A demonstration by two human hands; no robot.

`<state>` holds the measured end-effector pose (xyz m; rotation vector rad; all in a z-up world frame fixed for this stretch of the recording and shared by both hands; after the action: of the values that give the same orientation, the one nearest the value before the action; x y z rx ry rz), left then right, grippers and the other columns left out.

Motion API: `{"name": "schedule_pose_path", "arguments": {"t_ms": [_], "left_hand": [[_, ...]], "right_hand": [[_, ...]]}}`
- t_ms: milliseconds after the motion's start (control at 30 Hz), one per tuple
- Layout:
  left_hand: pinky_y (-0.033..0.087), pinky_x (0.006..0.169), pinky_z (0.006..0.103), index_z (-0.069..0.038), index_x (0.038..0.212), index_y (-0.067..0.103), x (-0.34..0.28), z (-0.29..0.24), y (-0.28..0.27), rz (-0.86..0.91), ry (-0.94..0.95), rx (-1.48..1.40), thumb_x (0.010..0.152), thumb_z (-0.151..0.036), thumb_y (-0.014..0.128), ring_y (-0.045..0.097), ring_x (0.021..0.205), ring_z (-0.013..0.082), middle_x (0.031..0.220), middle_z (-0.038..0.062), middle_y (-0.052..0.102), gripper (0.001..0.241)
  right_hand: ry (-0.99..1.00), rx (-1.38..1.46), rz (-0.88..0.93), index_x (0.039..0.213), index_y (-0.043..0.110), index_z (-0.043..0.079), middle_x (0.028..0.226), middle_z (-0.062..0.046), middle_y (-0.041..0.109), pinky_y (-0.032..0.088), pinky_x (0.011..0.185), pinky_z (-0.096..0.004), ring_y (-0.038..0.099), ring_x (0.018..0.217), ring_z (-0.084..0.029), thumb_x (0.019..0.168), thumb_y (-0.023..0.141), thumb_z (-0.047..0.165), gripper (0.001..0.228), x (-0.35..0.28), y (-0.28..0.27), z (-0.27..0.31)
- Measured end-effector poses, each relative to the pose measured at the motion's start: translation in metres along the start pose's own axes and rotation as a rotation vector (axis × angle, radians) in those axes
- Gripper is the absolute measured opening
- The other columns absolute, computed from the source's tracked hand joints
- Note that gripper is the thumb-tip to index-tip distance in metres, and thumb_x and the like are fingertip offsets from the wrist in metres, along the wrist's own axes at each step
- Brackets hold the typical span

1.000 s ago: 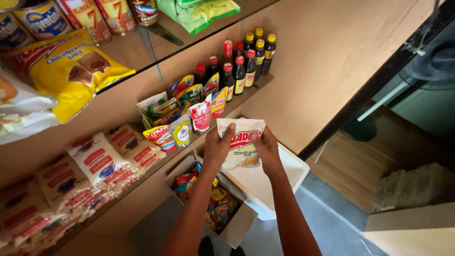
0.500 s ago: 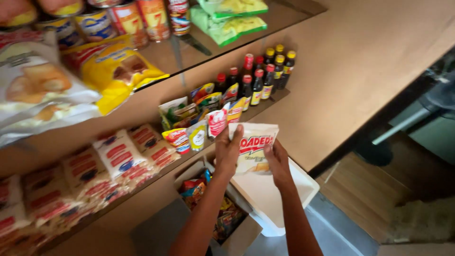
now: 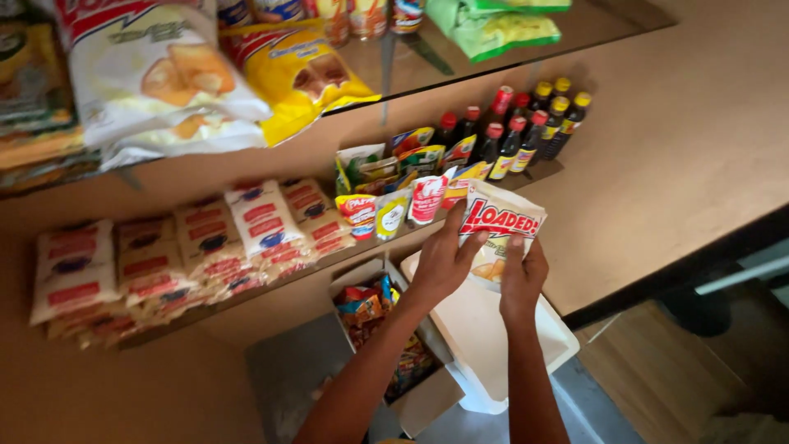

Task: Organizing and stocking snack bags on shelves alongside canned goods and sauces.

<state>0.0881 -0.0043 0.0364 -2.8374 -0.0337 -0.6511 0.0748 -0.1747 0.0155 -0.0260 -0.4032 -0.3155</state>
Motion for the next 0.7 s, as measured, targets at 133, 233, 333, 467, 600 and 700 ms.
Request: {"name": "schedule_pose_path", "arguments": {"t_ms": [133, 233, 333, 467, 600, 700], "left_hand": [[0.054, 0.097, 0.047, 0.001, 0.158, 0.032, 0.0, -0.006, -0.022, -0.094, -0.015, 0.026, 0.105, -0.039, 0.06, 0.067, 0.117, 0.0432, 0.129, 0.03, 0.066, 0.071], [0.054, 0.097, 0.0452, 0.001, 0.158, 0.03, 0.004, -0.032, -0.042, -0.142, -0.027, -0.058, 0.103, -0.034, 0.06, 0.069, 0.117, 0.041, 0.13, 0.028, 0.065, 0.072], [0.052, 0.104, 0.0454, 0.001, 0.16, 0.026, -0.002, -0.07, -0.06, -0.188, 0.157, -0.122, 0.106, -0.025, 0.059, 0.061, 0.13, 0.0429, 0.148, 0.029, 0.052, 0.068], [0.051, 0.112, 0.0462, -0.011, 0.161, 0.036, -0.007, -0.116, -0.076, -0.16, 0.366, 0.089, 0.109, -0.018, 0.06, 0.055, 0.142, 0.0444, 0.159, 0.024, 0.047, 0.057], [0.056, 0.105, 0.0441, -0.021, 0.159, 0.041, 0.002, -0.153, -0.101, -0.167, 0.405, 0.265, 0.107, -0.018, 0.062, 0.055, 0.142, 0.044, 0.166, 0.021, 0.038, 0.056], [0.056, 0.101, 0.0423, -0.024, 0.158, 0.041, 0.015, -0.18, -0.126, -0.152, 0.425, 0.394, 0.105, -0.018, 0.065, 0.051, 0.146, 0.0424, 0.172, 0.021, 0.025, 0.058]], "right_hand": [[-0.095, 0.039, 0.074, 0.137, 0.058, -0.002, 0.121, -0.008, 0.067, 0.051, 0.095, -0.027, 0.059, 0.106, -0.01, 0.117, 0.05, 0.03, 0.038, -0.004, 0.011, 0.013], [-0.152, 0.097, 0.178, 0.158, 0.032, 0.001, 0.132, -0.01, 0.061, 0.049, 0.097, -0.027, 0.059, 0.11, -0.012, 0.113, 0.048, 0.026, 0.054, -0.007, 0.031, 0.041], [-0.25, 0.153, 0.159, 0.159, 0.028, 0.0, 0.138, -0.014, 0.061, 0.051, 0.1, -0.029, 0.062, 0.117, -0.015, 0.114, 0.049, 0.024, 0.055, -0.008, 0.039, 0.049], [-0.323, 0.073, -0.045, 0.16, 0.034, -0.002, 0.149, -0.015, 0.055, 0.05, 0.106, -0.031, 0.059, 0.125, -0.016, 0.116, 0.048, 0.023, 0.053, 0.006, 0.033, 0.06], [-0.458, 0.167, -0.007, 0.161, 0.032, -0.003, 0.157, -0.015, 0.049, 0.047, 0.114, -0.033, 0.055, 0.136, -0.019, 0.117, 0.048, 0.028, 0.056, 0.021, 0.065, 0.128], [-0.561, 0.135, 0.035, 0.164, 0.032, -0.002, 0.162, -0.015, 0.046, 0.045, 0.122, -0.036, 0.052, 0.144, -0.022, 0.121, 0.048, 0.029, 0.056, 0.034, 0.092, 0.165]]}}
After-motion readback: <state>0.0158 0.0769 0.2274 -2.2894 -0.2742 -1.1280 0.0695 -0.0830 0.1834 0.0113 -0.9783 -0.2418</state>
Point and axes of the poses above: each hand's wrist, its own x-axis towards the middle knuckle, its own y-axis out of the palm, z = x × y, the point moved 9 cm from there along x, towards the middle knuckle
